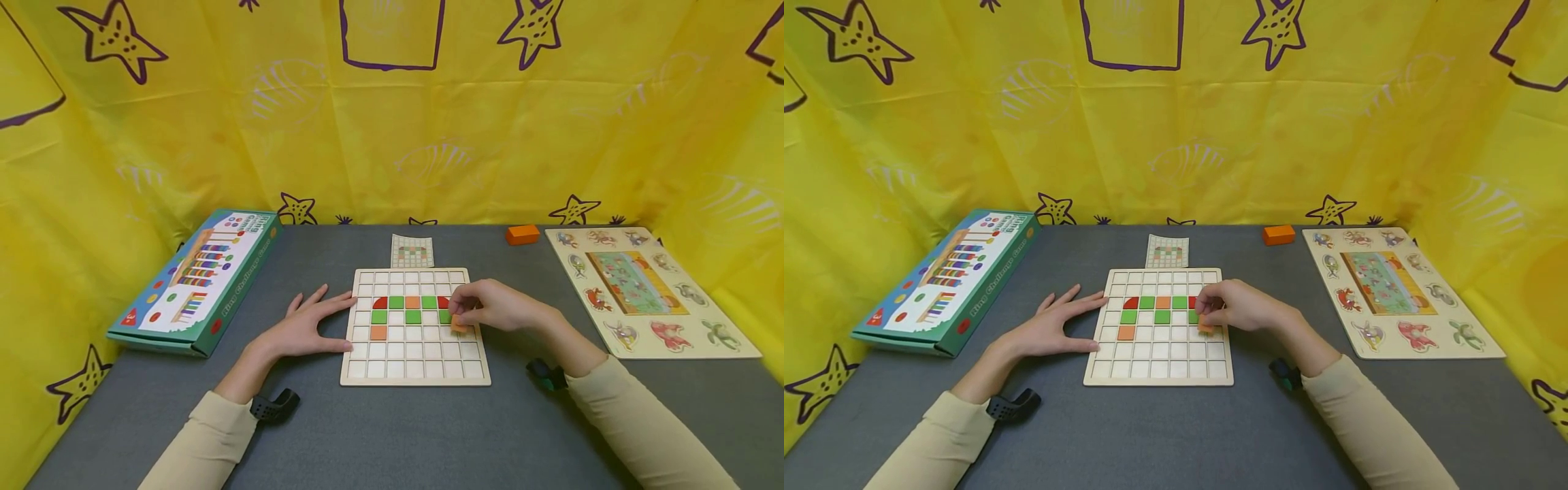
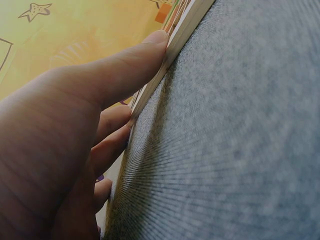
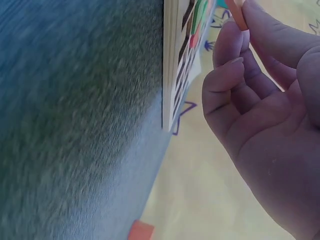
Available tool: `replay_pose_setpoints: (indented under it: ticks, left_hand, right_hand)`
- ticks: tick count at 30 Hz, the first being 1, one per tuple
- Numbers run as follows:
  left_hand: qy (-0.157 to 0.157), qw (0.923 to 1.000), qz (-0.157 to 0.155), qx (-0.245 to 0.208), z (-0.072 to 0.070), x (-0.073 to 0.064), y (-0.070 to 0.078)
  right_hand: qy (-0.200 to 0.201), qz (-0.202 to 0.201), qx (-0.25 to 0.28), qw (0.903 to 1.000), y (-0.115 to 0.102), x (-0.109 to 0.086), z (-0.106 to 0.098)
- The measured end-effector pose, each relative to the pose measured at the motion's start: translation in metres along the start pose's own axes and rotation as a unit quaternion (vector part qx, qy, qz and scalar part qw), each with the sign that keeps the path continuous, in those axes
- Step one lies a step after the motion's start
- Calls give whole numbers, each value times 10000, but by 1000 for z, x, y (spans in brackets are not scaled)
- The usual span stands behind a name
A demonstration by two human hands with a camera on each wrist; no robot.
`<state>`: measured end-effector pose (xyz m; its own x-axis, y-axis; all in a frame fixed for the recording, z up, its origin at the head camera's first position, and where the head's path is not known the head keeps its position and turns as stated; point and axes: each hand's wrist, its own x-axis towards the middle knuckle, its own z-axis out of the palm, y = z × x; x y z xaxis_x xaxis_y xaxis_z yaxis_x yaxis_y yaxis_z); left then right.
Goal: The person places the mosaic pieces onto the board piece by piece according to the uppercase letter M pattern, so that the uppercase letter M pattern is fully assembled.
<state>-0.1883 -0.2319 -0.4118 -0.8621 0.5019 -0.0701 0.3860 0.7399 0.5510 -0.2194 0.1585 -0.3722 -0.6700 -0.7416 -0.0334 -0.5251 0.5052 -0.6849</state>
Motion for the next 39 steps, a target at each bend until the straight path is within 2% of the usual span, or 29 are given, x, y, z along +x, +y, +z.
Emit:
replay_pose_setpoints:
  ticks: [19,34,39]
  left_hand:
    - [-1,10000,23,-6,0,0,0]
    - [-5,10000,3,-18,0,0,1]
    - [-9,10000,-4,10,0,0,0]
  right_hand:
    - [-237,-102,17,9997,-4,15,12]
    - [-211,-235,-224,9992,-5,8,11]
    - [-193,18,-226,9996,-7,4,5]
